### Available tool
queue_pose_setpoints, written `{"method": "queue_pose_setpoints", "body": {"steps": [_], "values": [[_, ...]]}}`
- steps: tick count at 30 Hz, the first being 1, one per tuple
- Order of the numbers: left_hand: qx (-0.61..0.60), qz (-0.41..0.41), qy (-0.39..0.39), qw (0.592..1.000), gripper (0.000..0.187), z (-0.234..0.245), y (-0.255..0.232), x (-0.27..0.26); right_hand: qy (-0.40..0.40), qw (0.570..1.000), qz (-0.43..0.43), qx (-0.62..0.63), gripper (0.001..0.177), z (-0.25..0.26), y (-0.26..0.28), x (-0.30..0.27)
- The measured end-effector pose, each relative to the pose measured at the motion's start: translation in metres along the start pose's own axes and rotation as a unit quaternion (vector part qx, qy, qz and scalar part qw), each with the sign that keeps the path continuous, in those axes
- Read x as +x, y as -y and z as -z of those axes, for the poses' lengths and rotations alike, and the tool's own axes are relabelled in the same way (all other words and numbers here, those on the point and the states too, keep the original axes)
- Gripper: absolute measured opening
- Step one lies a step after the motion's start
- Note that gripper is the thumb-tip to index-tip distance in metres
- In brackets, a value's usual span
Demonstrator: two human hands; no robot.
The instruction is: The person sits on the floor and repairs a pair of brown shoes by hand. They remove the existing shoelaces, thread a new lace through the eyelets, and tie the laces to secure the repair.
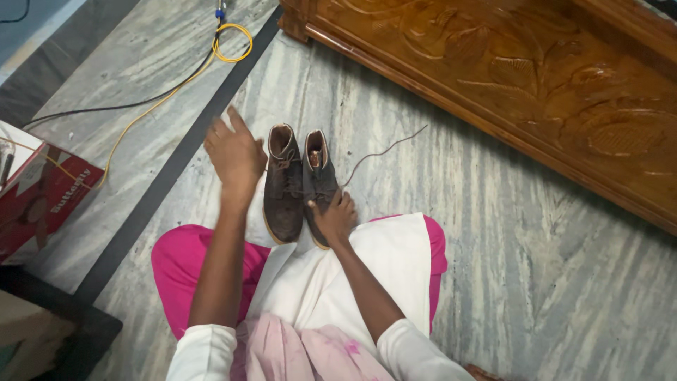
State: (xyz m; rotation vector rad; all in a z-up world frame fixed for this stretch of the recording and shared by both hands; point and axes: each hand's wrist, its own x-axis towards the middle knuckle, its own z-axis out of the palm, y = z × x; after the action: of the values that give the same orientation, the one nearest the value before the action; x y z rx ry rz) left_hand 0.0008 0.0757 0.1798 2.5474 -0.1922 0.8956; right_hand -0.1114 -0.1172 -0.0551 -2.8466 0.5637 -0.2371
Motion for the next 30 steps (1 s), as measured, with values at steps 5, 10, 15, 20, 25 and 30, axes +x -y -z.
{"method": "queue_pose_setpoints", "body": {"steps": [5, 10, 15, 20, 25, 30], "values": [[-0.039, 0.023, 0.262, 0.964, 0.039, -0.067, -0.02, -0.102, -0.081, 0.98, 0.152, 0.096, 0.033, -0.001, -0.01, 0.009], [-0.096, 0.036, 0.413, 0.905, 0.085, -0.129, -0.023, -0.175, 0.01, 0.97, 0.239, 0.038, 0.034, -0.017, -0.024, 0.036], [-0.043, 0.047, 0.479, 0.876, 0.106, -0.155, -0.008, -0.192, -0.015, 0.972, 0.16, 0.171, 0.012, -0.056, -0.04, 0.053], [-0.049, 0.048, 0.45, 0.89, 0.124, -0.167, -0.003, -0.205, 0.118, 0.637, -0.143, 0.748, 0.022, -0.032, -0.072, 0.084], [-0.046, 0.075, 0.465, 0.881, 0.121, -0.174, -0.007, -0.213, 0.025, 0.554, -0.153, 0.818, 0.018, 0.112, -0.104, 0.14], [-0.043, 0.089, 0.482, 0.871, 0.113, -0.174, -0.01, -0.204, -0.054, 0.554, 0.021, 0.831, 0.012, 0.266, -0.099, 0.154]]}}
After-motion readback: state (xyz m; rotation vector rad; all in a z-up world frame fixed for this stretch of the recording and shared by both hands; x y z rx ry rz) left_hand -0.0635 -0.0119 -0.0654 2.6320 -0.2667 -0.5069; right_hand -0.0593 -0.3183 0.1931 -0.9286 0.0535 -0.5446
